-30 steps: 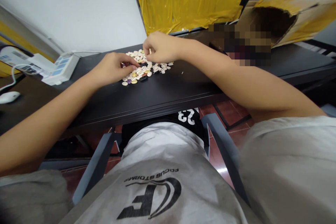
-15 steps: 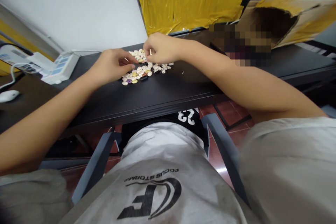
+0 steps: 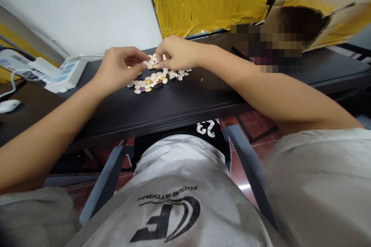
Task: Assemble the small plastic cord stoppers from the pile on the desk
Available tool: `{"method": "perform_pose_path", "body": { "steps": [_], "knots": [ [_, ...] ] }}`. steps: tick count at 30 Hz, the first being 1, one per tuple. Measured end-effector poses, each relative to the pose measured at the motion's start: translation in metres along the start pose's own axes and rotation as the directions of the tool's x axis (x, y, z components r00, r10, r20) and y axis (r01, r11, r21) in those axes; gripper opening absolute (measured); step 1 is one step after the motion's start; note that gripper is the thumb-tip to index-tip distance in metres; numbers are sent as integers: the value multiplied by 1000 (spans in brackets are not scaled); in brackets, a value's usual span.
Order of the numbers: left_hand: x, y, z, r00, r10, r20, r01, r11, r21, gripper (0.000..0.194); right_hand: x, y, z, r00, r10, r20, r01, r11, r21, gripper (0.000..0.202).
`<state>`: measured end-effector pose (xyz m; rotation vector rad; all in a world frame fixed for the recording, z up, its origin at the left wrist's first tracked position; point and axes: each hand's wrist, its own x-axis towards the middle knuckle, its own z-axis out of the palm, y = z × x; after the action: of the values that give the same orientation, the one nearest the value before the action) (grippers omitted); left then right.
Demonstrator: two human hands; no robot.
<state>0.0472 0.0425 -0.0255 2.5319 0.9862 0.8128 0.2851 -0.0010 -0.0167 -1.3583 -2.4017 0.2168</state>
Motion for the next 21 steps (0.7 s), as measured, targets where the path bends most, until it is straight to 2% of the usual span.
{"method": "perform_pose_path", "body": {
  "steps": [3,8,13,17,21],
  "knots": [
    [-1,6,0,999,-36,32,39,996,-82,26,0,-3,1,1000,-13,-8,13,1000,-1,17],
    [-3,12,6,996,-33,79,54,957,-284,27,-1,-8,5,999,-29,-42,32,996,80,16],
    [-2,7,10,999,-17,34,29,921,-388,35,-3,-15,4,999,1,-40,5,991,131,18],
    [-2,5,10,1000,-14,20,20,931,-364,42,-4,-16,2,999,22,-39,-19,996,83,17],
    [-2,5,9,999,-21,49,35,958,-285,53,-2,-13,2,993,71,-93,-67,997,46,18]
  ]
}}
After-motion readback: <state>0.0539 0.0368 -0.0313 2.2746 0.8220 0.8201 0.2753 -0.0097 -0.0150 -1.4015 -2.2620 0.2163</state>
